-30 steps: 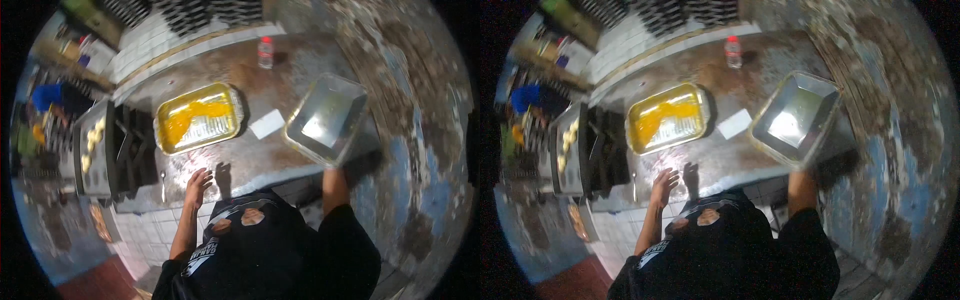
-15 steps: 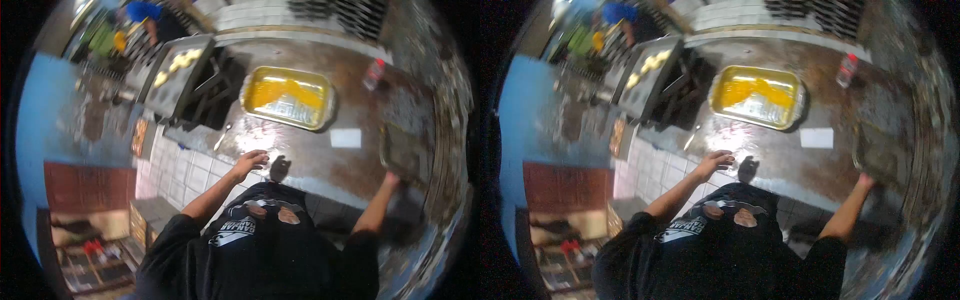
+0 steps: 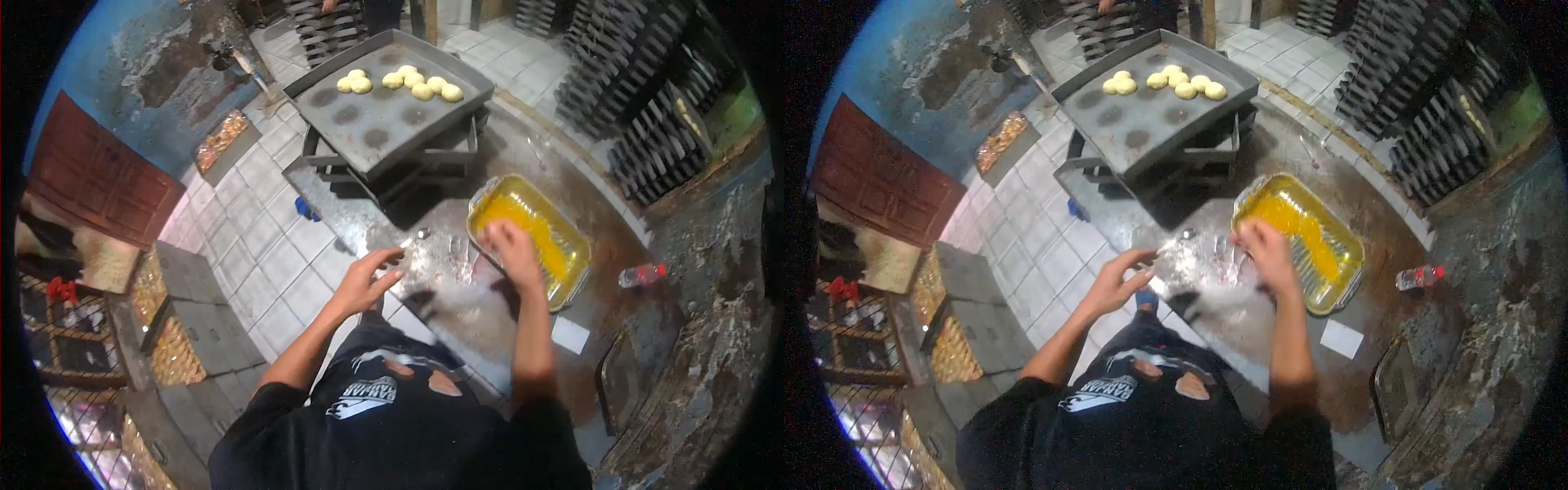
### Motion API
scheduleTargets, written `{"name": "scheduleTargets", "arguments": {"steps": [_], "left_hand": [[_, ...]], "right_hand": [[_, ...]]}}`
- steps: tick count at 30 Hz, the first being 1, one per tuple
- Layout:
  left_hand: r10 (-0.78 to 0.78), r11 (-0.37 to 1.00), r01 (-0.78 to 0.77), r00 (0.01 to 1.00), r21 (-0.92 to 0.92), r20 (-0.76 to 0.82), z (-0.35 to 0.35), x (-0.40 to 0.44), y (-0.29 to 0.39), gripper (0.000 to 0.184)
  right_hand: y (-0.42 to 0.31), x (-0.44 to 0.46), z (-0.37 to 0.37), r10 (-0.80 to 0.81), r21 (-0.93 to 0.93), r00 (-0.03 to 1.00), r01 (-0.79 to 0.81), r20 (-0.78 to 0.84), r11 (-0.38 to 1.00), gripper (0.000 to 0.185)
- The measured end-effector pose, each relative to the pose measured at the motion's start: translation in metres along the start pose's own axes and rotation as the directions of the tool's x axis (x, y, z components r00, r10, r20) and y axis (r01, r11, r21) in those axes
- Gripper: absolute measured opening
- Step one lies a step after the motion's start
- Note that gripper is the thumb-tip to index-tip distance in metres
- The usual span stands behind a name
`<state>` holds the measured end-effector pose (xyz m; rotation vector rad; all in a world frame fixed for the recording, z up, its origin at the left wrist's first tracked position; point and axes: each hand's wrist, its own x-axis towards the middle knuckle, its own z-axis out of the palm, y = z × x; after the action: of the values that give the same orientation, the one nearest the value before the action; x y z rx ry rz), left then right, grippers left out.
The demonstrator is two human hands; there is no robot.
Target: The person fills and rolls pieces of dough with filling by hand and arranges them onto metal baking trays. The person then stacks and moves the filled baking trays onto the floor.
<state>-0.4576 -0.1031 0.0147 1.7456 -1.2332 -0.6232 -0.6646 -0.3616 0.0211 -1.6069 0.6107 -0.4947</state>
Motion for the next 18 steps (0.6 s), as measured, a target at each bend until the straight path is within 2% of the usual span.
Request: {"name": "scheduleTargets", "arguments": {"steps": [1,3,4,5,6,7,8,10,11,13,15,16,18], "left_hand": [[0.021,1.000,-0.021,1.000,-0.020,-0.002,-0.018,0.005,-0.005,0.042],[0.127,0.991,-0.121,0.987,0.063,-0.098,-0.056,0.013,-0.020,0.039],[0.147,0.989,-0.142,0.979,0.044,-0.141,-0.072,0.019,-0.032,0.036],[0.147,0.989,-0.144,0.980,0.033,-0.137,-0.092,0.027,-0.037,0.035],[0.141,0.990,-0.139,0.981,0.020,-0.137,-0.112,0.035,-0.040,0.034],[0.148,0.989,-0.151,0.979,-0.008,-0.142,-0.130,0.045,-0.048,0.034],[0.188,0.982,-0.190,0.970,0.008,-0.156,-0.146,0.054,-0.057,0.033],[0.226,0.974,-0.226,0.958,0.017,-0.176,-0.175,0.073,-0.071,0.031],[0.255,0.967,-0.255,0.950,0.024,-0.179,-0.188,0.083,-0.077,0.029],[0.278,0.960,-0.279,0.946,0.015,-0.168,-0.205,0.095,-0.083,0.028],[0.226,0.963,-0.250,0.953,-0.104,-0.200,-0.213,0.109,-0.083,0.025],[0.229,0.960,-0.251,0.959,-0.125,-0.169,-0.213,0.118,-0.081,0.025],[0.291,0.920,-0.338,0.928,-0.198,-0.233,-0.204,0.136,-0.073,0.021]], "right_hand": [[-0.027,0.045,0.003,-0.131,-0.130,0.991,0.131,0.012,0.983,0.026],[-0.051,0.143,0.006,-0.241,-0.190,0.970,0.236,-0.008,0.953,0.027],[-0.076,0.180,0.014,-0.272,-0.450,0.958,0.205,-0.088,0.869,0.026],[-0.072,0.230,0.014,-0.322,-0.459,0.942,0.243,-0.100,0.854,0.027],[-0.070,0.275,0.015,-0.361,-0.599,0.926,0.232,-0.105,0.767,0.031],[-0.073,0.315,0.018,-0.289,-0.725,0.953,0.138,-0.088,0.675,0.029],[-0.066,0.347,0.024,-0.286,-0.743,0.955,0.134,-0.080,0.656,0.029],[-0.037,0.404,0.037,-0.319,-0.890,0.927,-0.032,-0.196,0.455,0.030],[-0.021,0.424,0.038,-0.262,-0.904,0.942,-0.086,-0.211,0.419,0.040],[-0.016,0.430,0.052,-0.211,-0.919,0.953,-0.126,-0.217,0.375,0.043],[-0.024,0.420,0.056,-0.155,-0.927,0.957,-0.184,-0.245,0.327,0.047],[-0.051,0.402,0.062,-0.213,-0.912,0.941,-0.169,-0.262,0.374,0.052],[-0.104,0.342,0.075,-0.289,-0.852,0.906,-0.127,-0.308,0.509,0.061]]}}
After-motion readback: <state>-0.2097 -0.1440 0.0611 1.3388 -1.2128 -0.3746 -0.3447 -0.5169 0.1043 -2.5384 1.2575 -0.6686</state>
